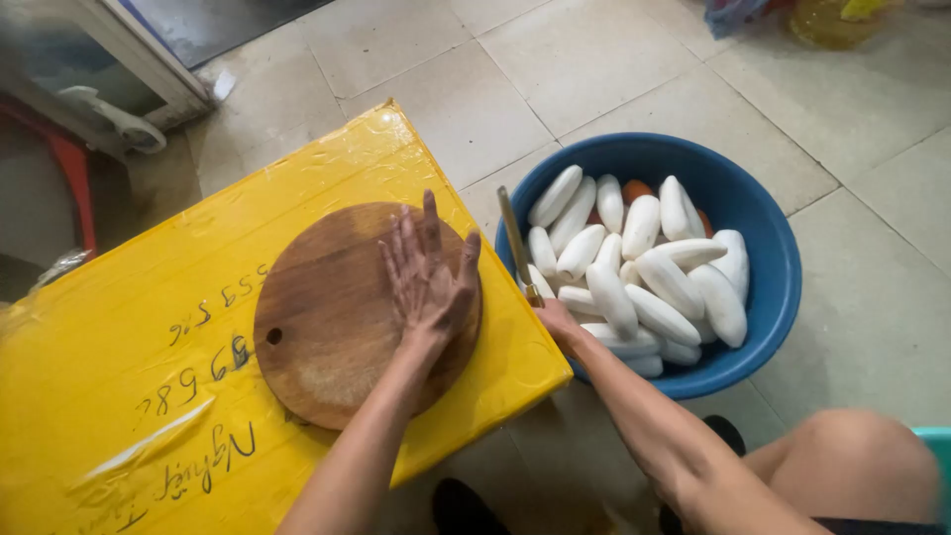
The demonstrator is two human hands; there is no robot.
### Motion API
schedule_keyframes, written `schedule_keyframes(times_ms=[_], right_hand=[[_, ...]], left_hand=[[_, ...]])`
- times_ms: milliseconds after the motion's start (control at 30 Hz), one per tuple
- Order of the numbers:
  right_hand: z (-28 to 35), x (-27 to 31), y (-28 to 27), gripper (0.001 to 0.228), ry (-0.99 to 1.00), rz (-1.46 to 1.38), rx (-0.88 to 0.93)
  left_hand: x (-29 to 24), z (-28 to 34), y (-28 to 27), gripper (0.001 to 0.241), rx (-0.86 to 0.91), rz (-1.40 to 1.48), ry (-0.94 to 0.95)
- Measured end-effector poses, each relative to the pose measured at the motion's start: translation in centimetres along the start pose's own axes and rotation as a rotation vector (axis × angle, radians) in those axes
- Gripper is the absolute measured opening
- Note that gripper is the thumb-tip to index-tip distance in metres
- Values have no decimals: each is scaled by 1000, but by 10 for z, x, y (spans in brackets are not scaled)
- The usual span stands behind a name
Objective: Slicing peeled radishes on a wooden cutting board using a knife
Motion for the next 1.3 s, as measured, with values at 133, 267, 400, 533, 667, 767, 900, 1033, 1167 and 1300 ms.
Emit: schedule_keyframes(times_ms=[133,267,400,533,667,767,900,1033,1167,1300], right_hand=[[5,12,-14,50,-35,44,16],[44,8,-68,38,-197,309,-428],[52,-50,-107,52,-225,436,-572],[39,-80,-93,55,-188,381,-572],[-13,-109,-92,60,-203,316,-633],[-35,-116,-98,60,-160,346,-609],[-87,-150,-115,74,58,316,-562],[-50,-111,-115,88,111,418,-551],[-31,-69,-111,87,256,479,-483],[-15,-50,-99,69,295,519,-474]], left_hand=[[4,2,-5,84,-10,70,22],[6,2,-1,78,-74,111,73],[10,-2,5,74,-146,143,71],[23,-6,13,73,-206,207,60],[34,-9,9,63,-300,354,1],[34,0,-3,65,-328,563,-71],[37,5,-5,60,-329,710,-100],[33,6,-13,57,-333,702,-81],[26,11,-24,51,-332,704,-88],[12,21,-37,58,-265,726,-187]])
Point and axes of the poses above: each hand's wrist, its own z-axis away from the middle knuckle, its own y-axis out of the palm, x = y × z, the point moved 2 cm from there along -z, towards the middle knuckle, and after that the axes turned 7 degrees about -y, right-handed, at the moved point
